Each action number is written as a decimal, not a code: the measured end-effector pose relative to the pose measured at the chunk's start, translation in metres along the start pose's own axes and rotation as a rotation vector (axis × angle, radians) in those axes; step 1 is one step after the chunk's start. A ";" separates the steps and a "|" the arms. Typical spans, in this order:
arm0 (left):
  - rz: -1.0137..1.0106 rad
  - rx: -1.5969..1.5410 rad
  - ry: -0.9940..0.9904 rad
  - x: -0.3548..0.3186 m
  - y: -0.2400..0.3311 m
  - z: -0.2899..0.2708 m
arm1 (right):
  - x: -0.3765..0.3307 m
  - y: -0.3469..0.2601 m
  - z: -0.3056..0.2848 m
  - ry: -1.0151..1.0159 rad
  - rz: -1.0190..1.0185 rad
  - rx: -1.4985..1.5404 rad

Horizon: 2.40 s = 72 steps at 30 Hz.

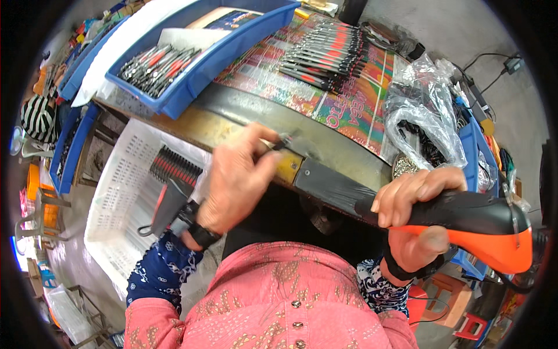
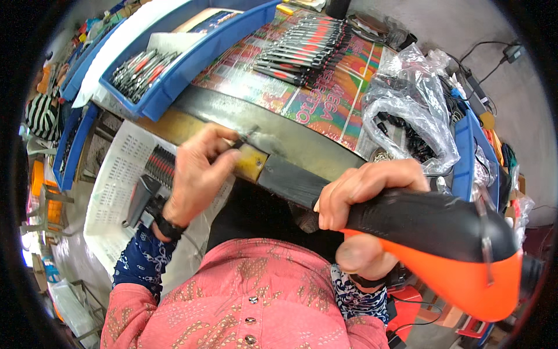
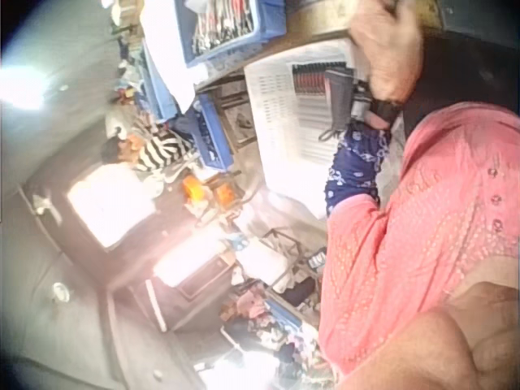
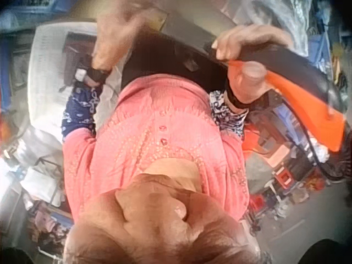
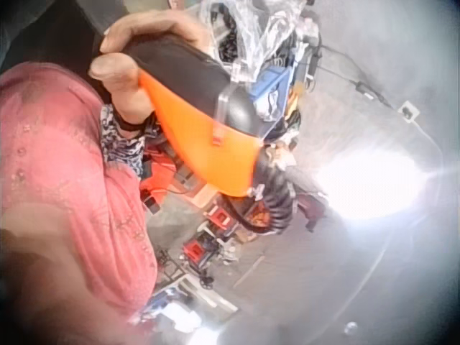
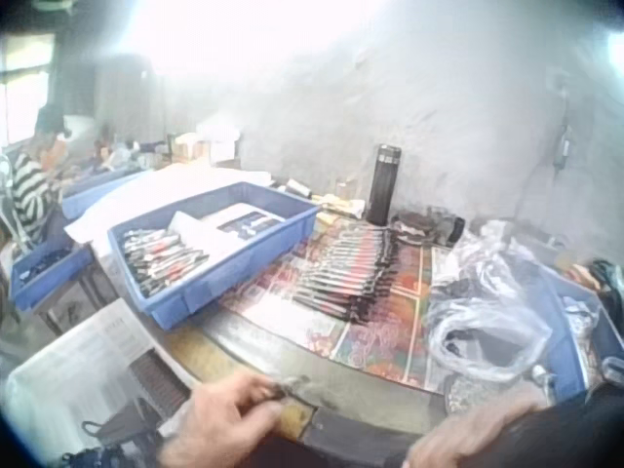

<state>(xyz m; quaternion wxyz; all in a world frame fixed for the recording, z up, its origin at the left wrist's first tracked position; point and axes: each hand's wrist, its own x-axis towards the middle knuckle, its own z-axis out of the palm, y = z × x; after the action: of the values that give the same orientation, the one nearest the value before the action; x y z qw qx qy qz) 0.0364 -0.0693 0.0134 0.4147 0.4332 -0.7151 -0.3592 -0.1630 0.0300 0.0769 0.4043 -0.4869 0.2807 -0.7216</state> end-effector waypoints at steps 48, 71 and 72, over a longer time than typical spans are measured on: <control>0.645 0.547 -0.086 0.174 -0.020 0.076 | -0.003 0.001 -0.064 -0.009 -0.031 0.118; -0.344 -0.558 -0.434 0.009 0.042 0.014 | 0.009 -0.005 -0.038 -0.270 -0.096 -0.007; -0.385 -0.645 -0.445 0.000 0.041 0.014 | 0.010 -0.005 -0.035 -0.288 -0.107 -0.040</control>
<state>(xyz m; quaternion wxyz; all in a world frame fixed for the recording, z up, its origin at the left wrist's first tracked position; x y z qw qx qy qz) 0.0106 -0.0524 0.0436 0.2900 0.3190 -0.5443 -0.7197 -0.1992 0.0246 0.0725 0.3915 -0.6076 0.2078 -0.6591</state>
